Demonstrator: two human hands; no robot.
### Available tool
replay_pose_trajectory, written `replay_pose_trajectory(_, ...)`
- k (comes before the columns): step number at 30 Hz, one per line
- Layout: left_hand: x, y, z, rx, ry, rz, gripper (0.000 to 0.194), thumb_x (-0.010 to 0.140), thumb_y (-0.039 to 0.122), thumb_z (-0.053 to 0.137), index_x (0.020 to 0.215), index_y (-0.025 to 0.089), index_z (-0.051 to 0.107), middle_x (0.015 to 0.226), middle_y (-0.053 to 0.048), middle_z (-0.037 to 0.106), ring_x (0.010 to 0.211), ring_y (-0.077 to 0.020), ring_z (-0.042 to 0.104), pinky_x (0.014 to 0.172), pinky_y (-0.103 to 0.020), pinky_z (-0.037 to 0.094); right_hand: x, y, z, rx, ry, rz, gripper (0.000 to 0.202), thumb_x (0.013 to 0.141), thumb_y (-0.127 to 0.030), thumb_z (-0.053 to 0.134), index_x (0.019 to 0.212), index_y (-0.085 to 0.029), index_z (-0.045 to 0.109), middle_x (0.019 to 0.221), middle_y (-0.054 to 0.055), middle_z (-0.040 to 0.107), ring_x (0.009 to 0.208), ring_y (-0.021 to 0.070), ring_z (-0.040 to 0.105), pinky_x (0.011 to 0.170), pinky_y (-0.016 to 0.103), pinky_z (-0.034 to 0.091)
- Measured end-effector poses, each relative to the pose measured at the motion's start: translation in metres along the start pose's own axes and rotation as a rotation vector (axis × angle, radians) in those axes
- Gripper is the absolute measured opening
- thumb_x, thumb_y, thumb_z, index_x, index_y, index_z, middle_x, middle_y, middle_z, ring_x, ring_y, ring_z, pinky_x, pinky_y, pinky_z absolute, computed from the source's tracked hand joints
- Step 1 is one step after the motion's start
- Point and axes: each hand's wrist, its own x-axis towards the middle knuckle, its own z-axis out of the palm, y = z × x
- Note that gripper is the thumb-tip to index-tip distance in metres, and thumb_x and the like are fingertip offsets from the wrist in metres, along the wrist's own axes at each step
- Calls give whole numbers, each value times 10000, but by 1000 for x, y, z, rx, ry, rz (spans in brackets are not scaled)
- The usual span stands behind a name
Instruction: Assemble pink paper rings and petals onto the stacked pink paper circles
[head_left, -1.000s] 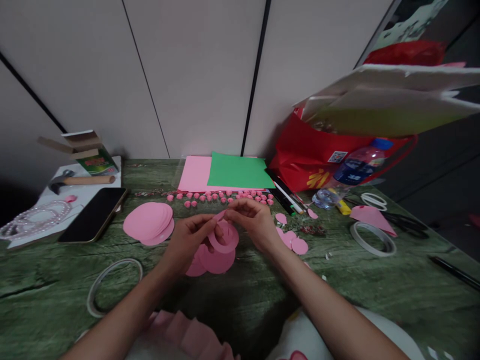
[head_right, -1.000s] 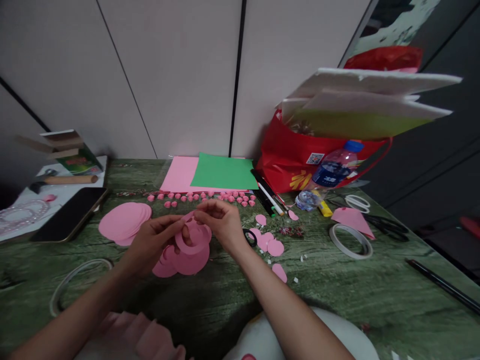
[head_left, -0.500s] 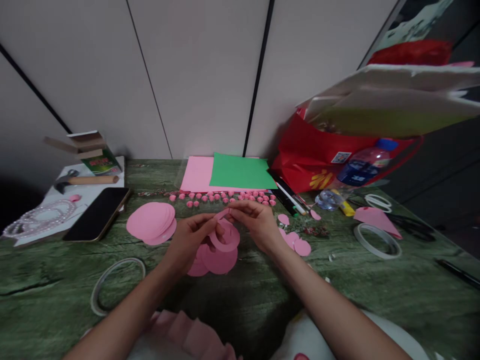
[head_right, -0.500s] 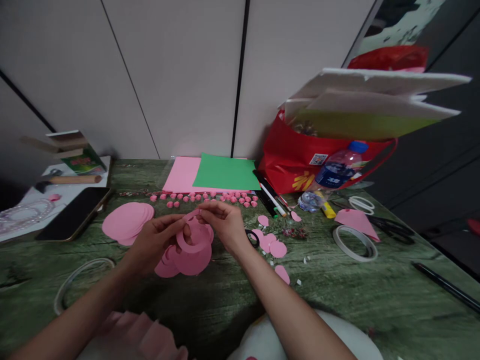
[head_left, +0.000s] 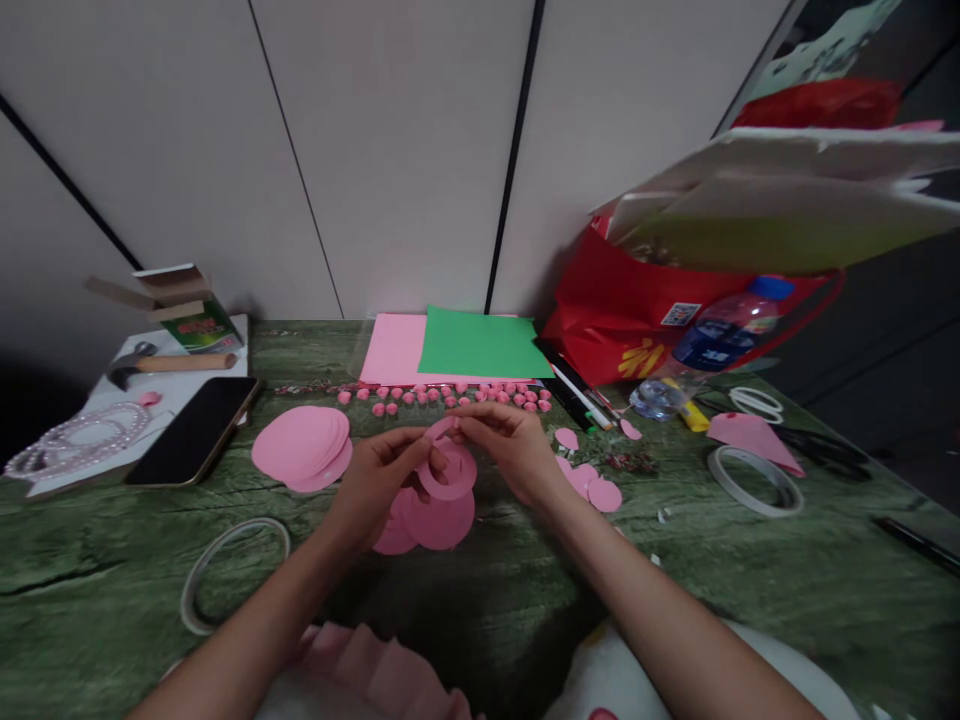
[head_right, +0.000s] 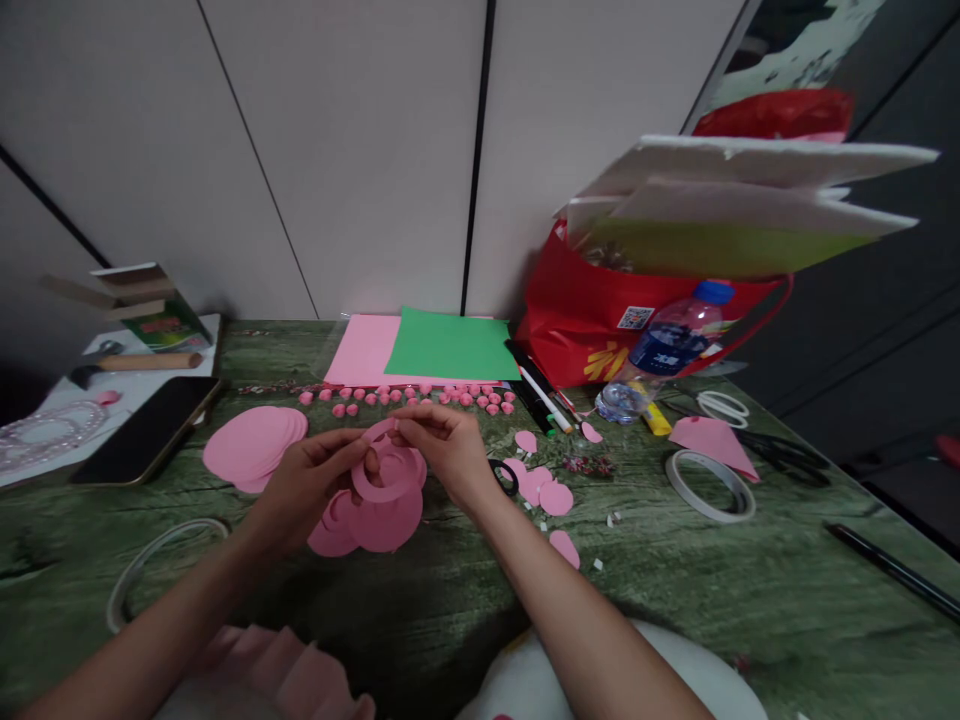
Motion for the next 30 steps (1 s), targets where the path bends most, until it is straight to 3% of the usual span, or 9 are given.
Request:
replay_pose_trajectory(3, 0, 0, -1, -4, 6, -2, 153, 751, 264, 584, 719, 122, 634, 612, -4, 601, 507, -68, 498, 445, -157, 396, 0, 2, -1, 14, -5, 7, 100, 665, -229, 660, 761, -208, 676, 700, -3, 667, 642, 113, 612, 706, 309, 495)
replay_pose_trajectory(13, 2, -3, -1, 38, 0, 3, 163, 747, 285, 585, 722, 135, 645, 618, 5, 598, 511, -69, 499, 442, -159, 397, 0, -1, 1, -17, 39, 1, 156, 585, -263, 730, 655, -182, 617, 573, -29, 610, 530, 102, 565, 547, 249, 463)
replay_pose_trajectory(22, 3, -3, -1, 63, 33, 3, 162, 741, 272, 585, 681, 128, 631, 624, 0, 589, 494, -62, 483, 428, -157, 399, 2, 5, -3, -8, 0, 9, 105, 668, -254, 660, 759, -203, 668, 698, 3, 674, 638, 121, 624, 675, 298, 505)
replay_pose_trajectory(30, 3, -2, -1, 59, 35, -10, 165, 735, 285, 586, 696, 133, 637, 619, -1, 592, 496, -71, 484, 433, -167, 399, 2, 5, -4, 15, 9, 34, 131, 629, -248, 693, 747, -204, 657, 663, -5, 663, 616, 123, 621, 669, 311, 514)
